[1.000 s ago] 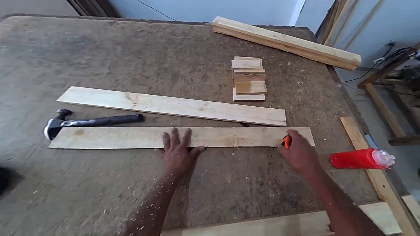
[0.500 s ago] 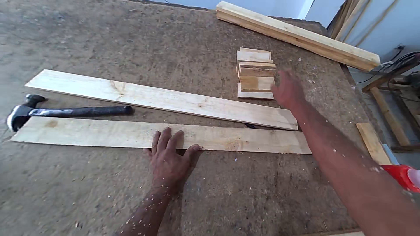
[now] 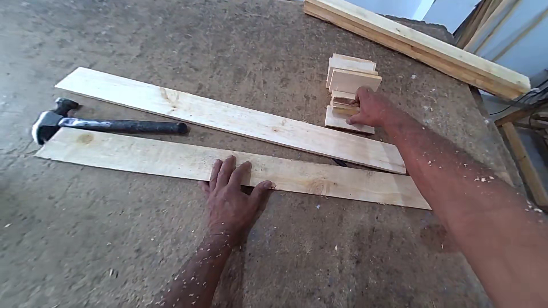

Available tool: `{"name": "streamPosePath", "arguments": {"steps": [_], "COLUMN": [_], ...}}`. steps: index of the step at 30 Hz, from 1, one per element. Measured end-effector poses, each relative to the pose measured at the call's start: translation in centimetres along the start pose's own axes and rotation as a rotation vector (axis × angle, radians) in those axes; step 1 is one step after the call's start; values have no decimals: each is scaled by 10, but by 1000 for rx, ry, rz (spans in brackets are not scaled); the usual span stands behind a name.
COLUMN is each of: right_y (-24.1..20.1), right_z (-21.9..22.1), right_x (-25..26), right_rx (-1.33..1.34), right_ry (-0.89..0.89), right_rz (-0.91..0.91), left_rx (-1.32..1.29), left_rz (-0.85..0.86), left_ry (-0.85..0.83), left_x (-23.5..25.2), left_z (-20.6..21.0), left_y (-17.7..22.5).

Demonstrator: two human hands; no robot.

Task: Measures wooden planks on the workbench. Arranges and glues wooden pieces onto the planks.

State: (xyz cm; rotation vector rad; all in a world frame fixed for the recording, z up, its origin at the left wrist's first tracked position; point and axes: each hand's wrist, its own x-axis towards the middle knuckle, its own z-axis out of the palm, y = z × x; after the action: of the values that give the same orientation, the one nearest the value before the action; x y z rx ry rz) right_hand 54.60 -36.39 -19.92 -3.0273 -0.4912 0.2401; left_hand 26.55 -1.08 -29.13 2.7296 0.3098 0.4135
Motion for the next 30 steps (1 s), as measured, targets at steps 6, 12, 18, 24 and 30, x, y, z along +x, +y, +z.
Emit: {"name": "streamPosePath", "arguments": {"steps": [6,12,18,24,30], "right_y": [0,-66,-157,-170,-135], "right_z": [-2,-68,-5,18,44], "right_x": [-5,-147,-315,-375,-381], "right_rx": [-156,325,829,818,1023], "right_ry": [-23,239,215,-122,-266], "right_rz": [-21,165,266,104,470], "left_rx": [5,-54,-930,-1561,-1245], "left_rz": [-7,-24,-98,-679,-631], "left_ry": [-19,-17,-336,-548,-627], "left_x": [-1,0,-98,-154,-151], "left_z": [-3,-7,-68,-89,-83], "left_y": [0,-1,114,167,156]}}
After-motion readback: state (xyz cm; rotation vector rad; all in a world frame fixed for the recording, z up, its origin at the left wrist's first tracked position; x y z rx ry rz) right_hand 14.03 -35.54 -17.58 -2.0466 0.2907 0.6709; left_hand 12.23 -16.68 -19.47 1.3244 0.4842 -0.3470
